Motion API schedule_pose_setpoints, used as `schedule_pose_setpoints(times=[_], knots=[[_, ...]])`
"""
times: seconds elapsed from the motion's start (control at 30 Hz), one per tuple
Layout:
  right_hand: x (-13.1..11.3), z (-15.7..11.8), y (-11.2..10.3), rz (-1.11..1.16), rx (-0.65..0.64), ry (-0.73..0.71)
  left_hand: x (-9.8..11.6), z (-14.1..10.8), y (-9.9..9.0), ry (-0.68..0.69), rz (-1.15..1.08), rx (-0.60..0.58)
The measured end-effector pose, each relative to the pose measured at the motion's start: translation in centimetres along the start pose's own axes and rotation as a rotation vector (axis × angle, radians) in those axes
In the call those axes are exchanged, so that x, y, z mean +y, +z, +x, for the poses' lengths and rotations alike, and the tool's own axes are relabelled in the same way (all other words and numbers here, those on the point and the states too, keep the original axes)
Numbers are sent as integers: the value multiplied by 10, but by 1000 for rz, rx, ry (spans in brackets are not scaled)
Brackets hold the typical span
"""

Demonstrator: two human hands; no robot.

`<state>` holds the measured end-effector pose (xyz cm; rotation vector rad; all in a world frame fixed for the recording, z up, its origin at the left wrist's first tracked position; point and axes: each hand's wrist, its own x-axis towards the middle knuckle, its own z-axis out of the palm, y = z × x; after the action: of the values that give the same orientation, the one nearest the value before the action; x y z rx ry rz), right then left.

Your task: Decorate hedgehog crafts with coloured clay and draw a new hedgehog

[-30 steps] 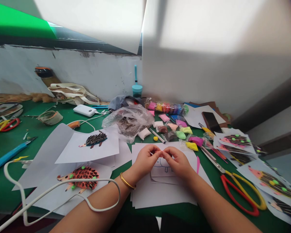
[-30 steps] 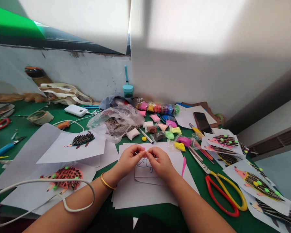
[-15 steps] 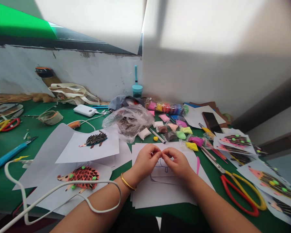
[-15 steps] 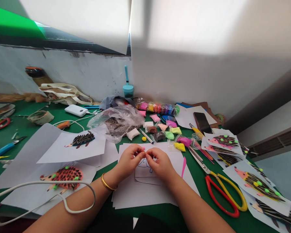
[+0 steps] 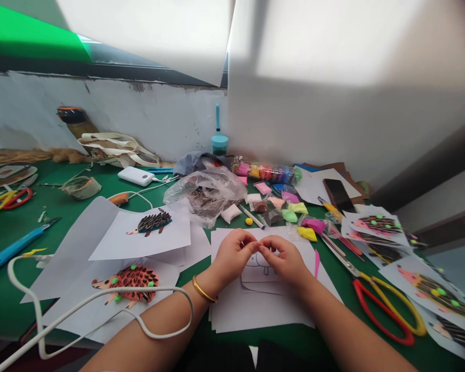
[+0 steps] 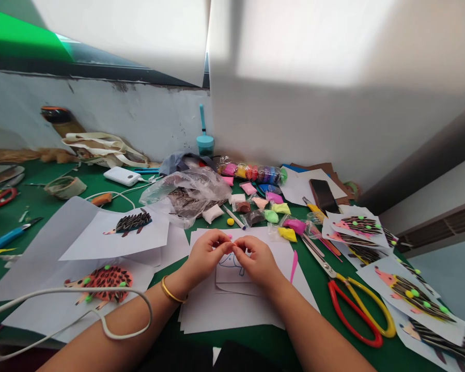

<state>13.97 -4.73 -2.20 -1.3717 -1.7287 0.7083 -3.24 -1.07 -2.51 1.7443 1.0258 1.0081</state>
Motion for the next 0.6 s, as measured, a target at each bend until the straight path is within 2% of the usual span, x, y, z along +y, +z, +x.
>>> schedule_pose_setpoints(times=[0.13, 0.33, 0.4, 0.53, 0.6], knots=[[-1, 1, 1, 37, -7, 24, 0, 1, 1, -61, -110, 9], [-2, 0, 1, -32, -38, 14, 1, -1, 0, 55, 31, -12], [-4, 0, 2, -24, -30, 14, 1, -1, 0, 31, 44, -5], [-5, 1, 1, 24, -6, 23, 0, 0, 1, -60, -103, -16], [-6, 1, 1, 27, 2, 28, 0, 1, 1, -62, -149, -22]])
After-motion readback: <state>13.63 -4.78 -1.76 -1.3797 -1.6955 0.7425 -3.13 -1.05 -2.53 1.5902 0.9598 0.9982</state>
